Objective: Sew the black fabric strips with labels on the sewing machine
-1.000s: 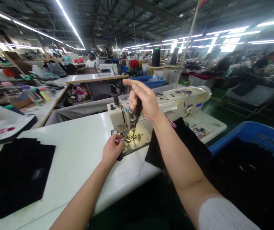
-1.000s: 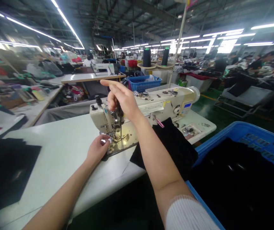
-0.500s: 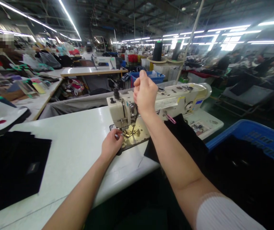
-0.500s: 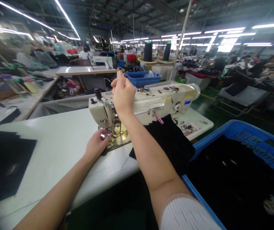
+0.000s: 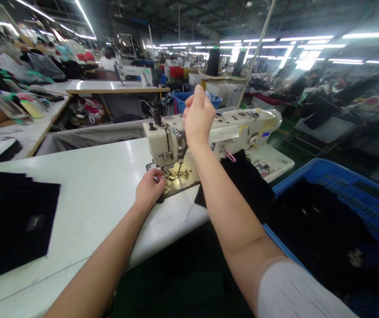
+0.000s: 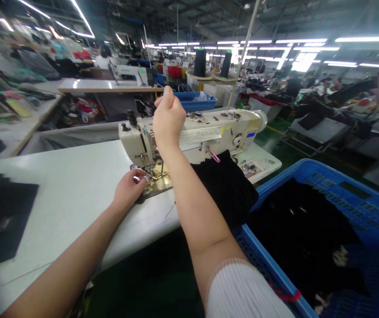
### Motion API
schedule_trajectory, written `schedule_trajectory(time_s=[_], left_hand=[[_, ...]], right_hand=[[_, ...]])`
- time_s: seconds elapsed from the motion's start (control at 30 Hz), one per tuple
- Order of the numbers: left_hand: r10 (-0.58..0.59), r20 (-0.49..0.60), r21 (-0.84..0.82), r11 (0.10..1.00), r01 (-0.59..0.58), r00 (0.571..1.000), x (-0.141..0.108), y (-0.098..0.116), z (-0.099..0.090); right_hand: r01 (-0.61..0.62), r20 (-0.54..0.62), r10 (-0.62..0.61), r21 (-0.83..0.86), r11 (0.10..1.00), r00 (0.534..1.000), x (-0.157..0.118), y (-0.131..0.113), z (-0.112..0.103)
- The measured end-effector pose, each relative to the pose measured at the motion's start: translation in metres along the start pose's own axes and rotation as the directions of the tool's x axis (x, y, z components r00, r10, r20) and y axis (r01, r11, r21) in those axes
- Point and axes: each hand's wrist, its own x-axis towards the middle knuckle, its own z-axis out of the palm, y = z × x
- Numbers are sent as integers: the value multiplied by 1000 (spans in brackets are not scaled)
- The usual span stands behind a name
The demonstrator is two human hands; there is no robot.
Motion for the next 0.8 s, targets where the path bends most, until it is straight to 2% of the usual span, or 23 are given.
schedule_trajectory(time_s=[0.07, 0.13, 0.27, 0.37, 0.43, 0.63, 0.8], left_hand=[[7, -2, -13, 1000, -7, 1000, 0, -1, -1], [7, -8, -22, 1000, -7, 1000, -1, 0, -2], [-4, -15, -27, 1000, 4, 1000, -2, 0, -3], [-8, -15, -24, 1000, 8, 1000, -2, -1, -3], [-8, -12, -21, 1000, 7, 1000, -2, -1, -3], [-18, 0, -13, 1000, 18, 1000, -2, -1, -4], [-27, 7, -15, 1000, 27, 1000, -1, -2, -3]], right_hand=[[-16, -69, 22, 82, 997, 997, -5, -12, 0], [-46, -78, 60, 162, 986, 995, -12, -24, -1], [-109, 71, 95, 224, 968, 993, -23, -38, -3], [-118, 172, 74, 261, 958, 982, -25, -39, -5], [-121, 197, 65, 283, 951, 978, -24, -37, -6], [-84, 80, 65, 274, 958, 995, -23, -33, -8], [-76, 62, 61, 279, 957, 996, -24, -32, -7]])
